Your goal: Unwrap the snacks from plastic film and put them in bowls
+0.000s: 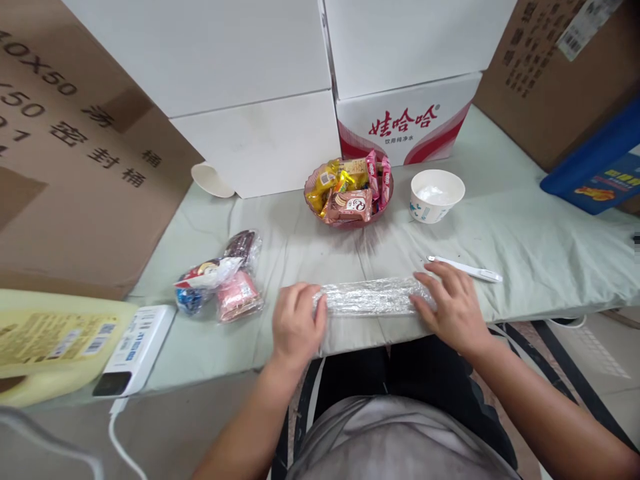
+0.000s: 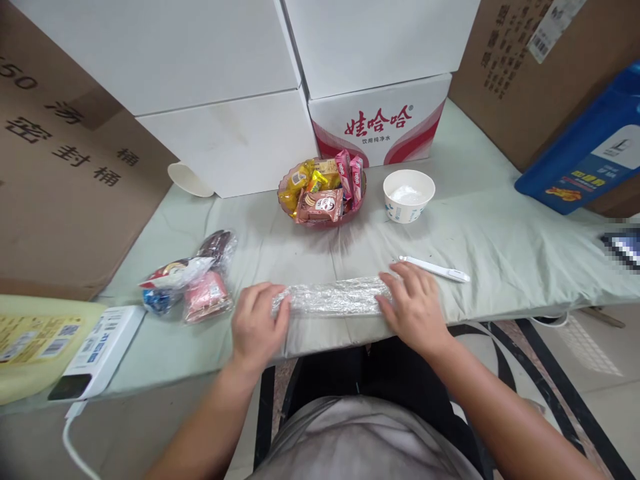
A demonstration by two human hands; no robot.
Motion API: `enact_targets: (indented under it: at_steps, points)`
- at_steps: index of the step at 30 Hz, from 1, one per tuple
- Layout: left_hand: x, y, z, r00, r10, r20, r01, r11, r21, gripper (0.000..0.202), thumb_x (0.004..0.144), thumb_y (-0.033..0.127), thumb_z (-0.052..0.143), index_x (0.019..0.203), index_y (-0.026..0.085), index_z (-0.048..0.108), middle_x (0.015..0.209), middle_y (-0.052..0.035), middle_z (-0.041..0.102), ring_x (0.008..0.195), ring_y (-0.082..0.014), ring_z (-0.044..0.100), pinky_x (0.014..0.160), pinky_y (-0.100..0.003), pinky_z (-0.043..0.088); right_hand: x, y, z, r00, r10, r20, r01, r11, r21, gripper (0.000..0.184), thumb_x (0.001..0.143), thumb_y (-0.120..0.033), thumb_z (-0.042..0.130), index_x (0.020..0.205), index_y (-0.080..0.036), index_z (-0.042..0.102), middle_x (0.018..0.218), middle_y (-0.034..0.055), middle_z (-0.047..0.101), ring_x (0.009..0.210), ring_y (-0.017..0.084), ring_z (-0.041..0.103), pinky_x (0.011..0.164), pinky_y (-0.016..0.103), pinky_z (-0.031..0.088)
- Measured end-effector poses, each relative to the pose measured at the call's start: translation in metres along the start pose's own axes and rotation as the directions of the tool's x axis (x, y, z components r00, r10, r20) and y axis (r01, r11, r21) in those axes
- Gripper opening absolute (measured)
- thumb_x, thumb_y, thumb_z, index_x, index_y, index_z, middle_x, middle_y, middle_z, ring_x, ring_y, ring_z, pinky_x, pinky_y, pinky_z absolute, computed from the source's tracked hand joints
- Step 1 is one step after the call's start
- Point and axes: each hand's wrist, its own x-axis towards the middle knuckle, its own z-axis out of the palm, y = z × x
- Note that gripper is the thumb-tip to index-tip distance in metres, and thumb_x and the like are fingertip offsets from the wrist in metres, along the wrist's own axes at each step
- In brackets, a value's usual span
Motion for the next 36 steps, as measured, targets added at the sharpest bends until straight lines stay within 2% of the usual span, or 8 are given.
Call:
enact_targets:
  at_steps: [4,7,15,19,23,27,32,36]
  points:
    - [-0.012,0.026,0.012,0.923,0.181,0.34,-0.161,0.983,-0.086,0.053,0.093,0.046,0.05,0.14,0.021,0.047,0.145,-0.0142,0.047,0.137,-0.0345,0.038,0.108,-0.052,0.036,-0.008,-0.006,0.01,0.942,-0.248,0.226,0.241,0.969,0.056,0.071,0.089,-0.06,0.051,0.144,-0.016,0.043,0.151,0.015,0.041,0.143,0.033,0.027,0.113,0.055,0.024]
    - [-0.02,0.027,0.022,0.871,0.192,0.453,-0.189,0.981,-0.053,0.071,0.089,0.056,0.053,0.149,0.023,0.034,0.157,-0.0131,0.03,0.146,-0.0391,0.018,0.113,-0.06,0.024,-0.022,0.004,0.013,0.919,-0.262,0.295,0.259,0.965,0.05,0.079,0.088,-0.063,0.05,0.148,-0.014,0.036,0.152,0.0153,0.038,0.143,0.032,0.028,0.113,0.054,0.023]
    - [-0.027,0.045,0.013,0.936,0.161,0.314,-0.154,0.987,-0.048,0.042,0.092,0.039,0.054,0.129,0.02,0.059,0.136,-0.0177,0.051,0.13,-0.0382,0.041,0.104,-0.057,0.037,-0.075,0.025,-0.014,0.982,-0.178,0.067,0.17,0.979,0.108,0.034,0.089,-0.012,0.049,0.118,-0.024,0.064,0.119,0.0082,0.067,0.109,0.024,0.059,0.093,0.042,0.042]
    - [-0.038,0.073,0.014,0.887,0.33,0.322,-0.253,0.932,-0.258,0.036,0.09,0.029,0.054,0.125,0.022,0.061,0.119,-0.0124,0.061,0.114,-0.0289,0.052,0.097,-0.047,0.045,-0.078,0.011,-0.03,0.985,-0.155,-0.071,0.169,0.949,0.265,0.024,0.085,-0.011,0.052,0.095,-0.026,0.069,0.099,0.0053,0.07,0.099,0.023,0.062,0.086,0.041,0.046]
    - [-0.04,0.078,0.017,0.816,0.476,0.329,-0.332,0.851,-0.407,0.039,0.089,0.028,0.057,0.127,0.026,0.059,0.129,-0.0094,0.059,0.127,-0.028,0.047,0.105,-0.048,0.038,-0.056,0.003,-0.053,0.985,-0.149,-0.09,0.174,0.845,0.505,0.018,0.086,-0.014,0.055,0.093,-0.026,0.066,0.085,0.0024,0.07,0.101,0.024,0.065,0.088,0.043,0.049]
    - [-0.039,0.068,0.018,0.785,0.525,0.329,-0.309,0.792,-0.527,0.042,0.091,0.023,0.052,0.133,0.025,0.051,0.133,-0.0084,0.06,0.133,-0.0262,0.045,0.109,-0.048,0.034,-0.019,-0.002,-0.056,0.997,-0.051,0.062,-0.01,0.687,0.726,0.011,0.089,-0.021,0.056,0.096,-0.023,0.064,0.09,0.0057,0.07,0.091,0.02,0.067,0.079,0.036,0.054]
    - [-0.04,0.063,0.018,0.87,0.406,0.279,-0.146,0.754,-0.64,0.081,0.087,0.023,0.058,0.152,0.016,0.011,0.13,-0.0169,0.059,0.124,-0.0286,0.053,0.104,-0.051,0.041,0.043,-0.013,-0.009,0.958,0.107,0.265,-0.278,0.575,0.77,0.024,0.09,-0.03,0.05,0.108,-0.017,0.061,0.079,0.0023,0.065,0.067,0.014,0.065,0.063,0.028,0.052]
    - [-0.035,0.062,0.014,0.855,0.383,0.35,-0.041,0.722,-0.69,0.087,0.088,0.023,0.058,0.153,0.02,-0.001,0.132,-0.0157,0.058,0.121,-0.0263,0.055,0.103,-0.05,0.043,0.08,-0.023,0.032,0.948,0.156,0.276,-0.297,0.741,0.602,0.026,0.087,-0.021,0.052,0.11,-0.017,0.062,0.089,0.0034,0.067,0.072,0.014,0.062,0.071,0.028,0.049]
